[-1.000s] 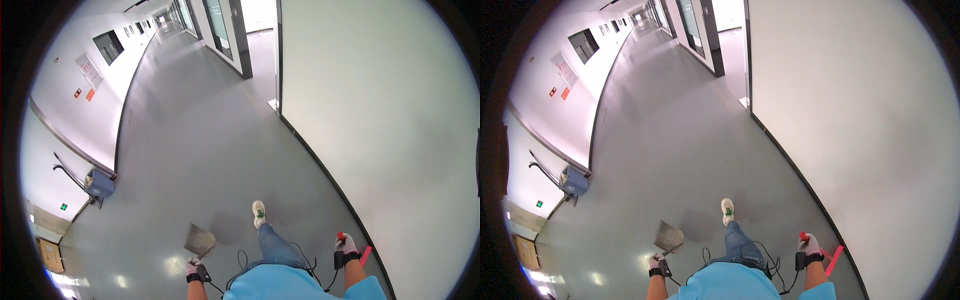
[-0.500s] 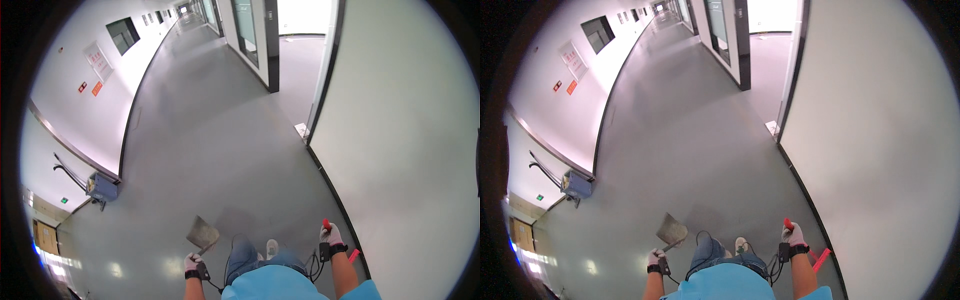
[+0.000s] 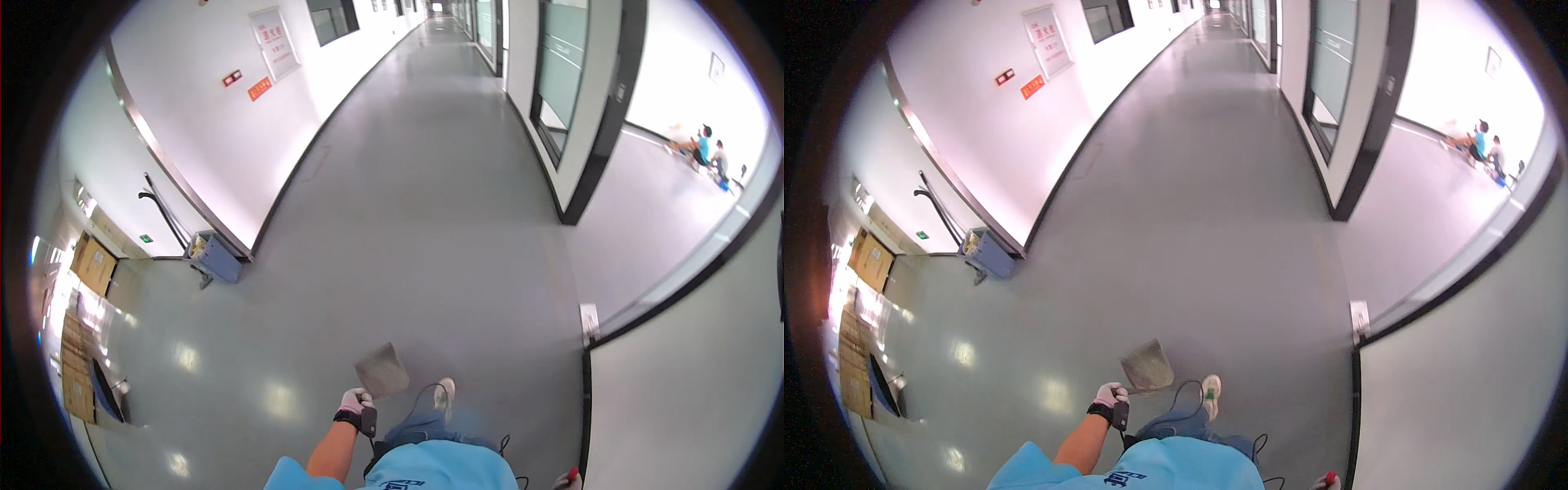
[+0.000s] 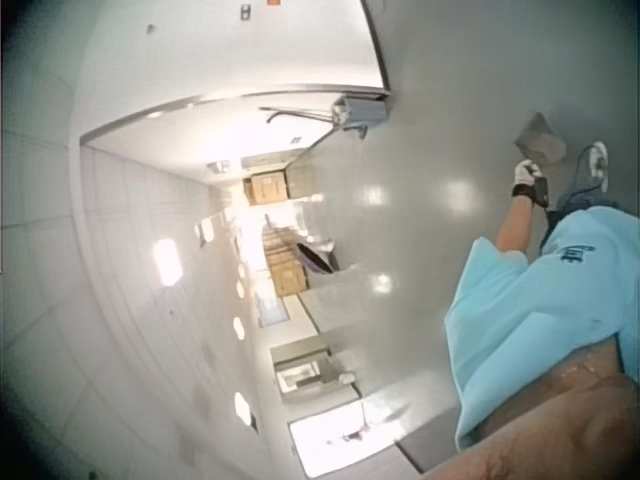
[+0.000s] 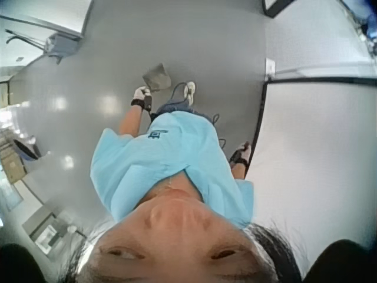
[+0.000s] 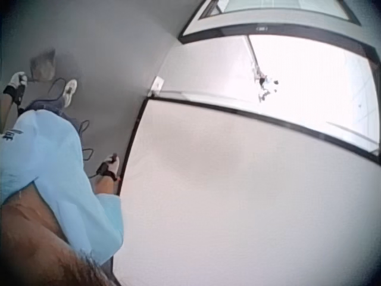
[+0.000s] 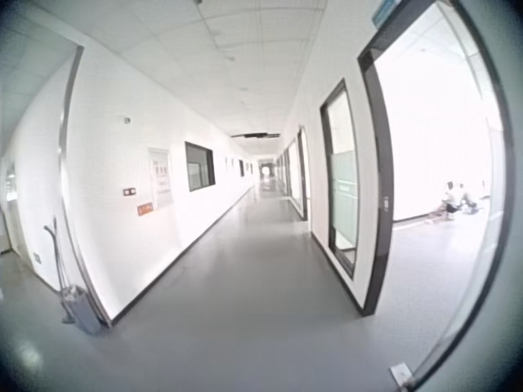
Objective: Sweep the floor in a warehouse or facility using a broom and dustpan.
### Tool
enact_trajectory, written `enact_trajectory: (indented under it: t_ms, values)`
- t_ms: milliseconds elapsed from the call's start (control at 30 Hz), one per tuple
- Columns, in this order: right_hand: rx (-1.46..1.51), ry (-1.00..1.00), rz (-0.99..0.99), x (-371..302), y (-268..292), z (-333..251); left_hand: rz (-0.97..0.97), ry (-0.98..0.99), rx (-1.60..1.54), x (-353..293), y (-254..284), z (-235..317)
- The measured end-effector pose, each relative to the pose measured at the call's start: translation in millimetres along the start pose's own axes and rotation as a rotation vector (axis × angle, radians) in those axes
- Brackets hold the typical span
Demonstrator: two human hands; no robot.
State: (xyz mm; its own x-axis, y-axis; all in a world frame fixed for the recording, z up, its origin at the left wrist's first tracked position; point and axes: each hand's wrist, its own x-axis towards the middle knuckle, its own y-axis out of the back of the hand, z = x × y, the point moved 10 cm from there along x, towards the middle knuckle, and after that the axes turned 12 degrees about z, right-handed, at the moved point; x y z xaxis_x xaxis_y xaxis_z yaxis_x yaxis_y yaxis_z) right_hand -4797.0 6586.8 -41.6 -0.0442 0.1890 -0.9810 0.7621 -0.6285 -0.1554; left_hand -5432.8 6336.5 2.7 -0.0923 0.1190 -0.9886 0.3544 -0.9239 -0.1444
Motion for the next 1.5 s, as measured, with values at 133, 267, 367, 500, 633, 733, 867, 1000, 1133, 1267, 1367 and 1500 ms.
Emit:
enact_trajectory:
  t_ms: [133,267,367,500,633,733,867,1000,1133,1267,1367,1500]
  values:
    - [-0.210,0.343,-0.040,46,-38,-59,0.013,-0.178,0.329,14,-130,14]
    - [-0.182,0.081,0.059,-43,-191,22,-0.051,-0.177,0.363,12,-184,45]
    - [-0.105,0.067,0.070,-65,-257,20,-0.010,-0.134,0.268,30,-249,54]
    - [0.113,-0.014,0.026,-66,-327,10,-0.052,-0.292,0.540,58,-333,76]
    - [0.127,-0.014,0.016,-30,-391,-6,-0.041,-0.043,0.519,112,-402,112]
    - [0.106,0.023,-0.035,7,-430,-32,-0.034,-0.071,0.873,88,-471,93]
    - [0.186,0.031,-0.085,34,-514,-44,-0.043,-0.041,0.843,70,-582,96]
    - [0.116,0.055,0.066,36,-556,-42,-0.116,-0.188,1.135,2,-703,41]
    - [0.086,0.210,0.239,10,-605,-46,-0.074,0.034,0.848,102,-808,59]
    - [0.052,0.266,0.342,16,-647,-24,-0.026,0.080,0.995,117,-908,42]
    - [-0.006,0.337,0.371,15,-693,-6,-0.058,0.158,1.214,141,-978,31]
    - [-0.158,0.319,0.384,13,-776,24,-0.054,0.242,1.236,152,-1052,23]
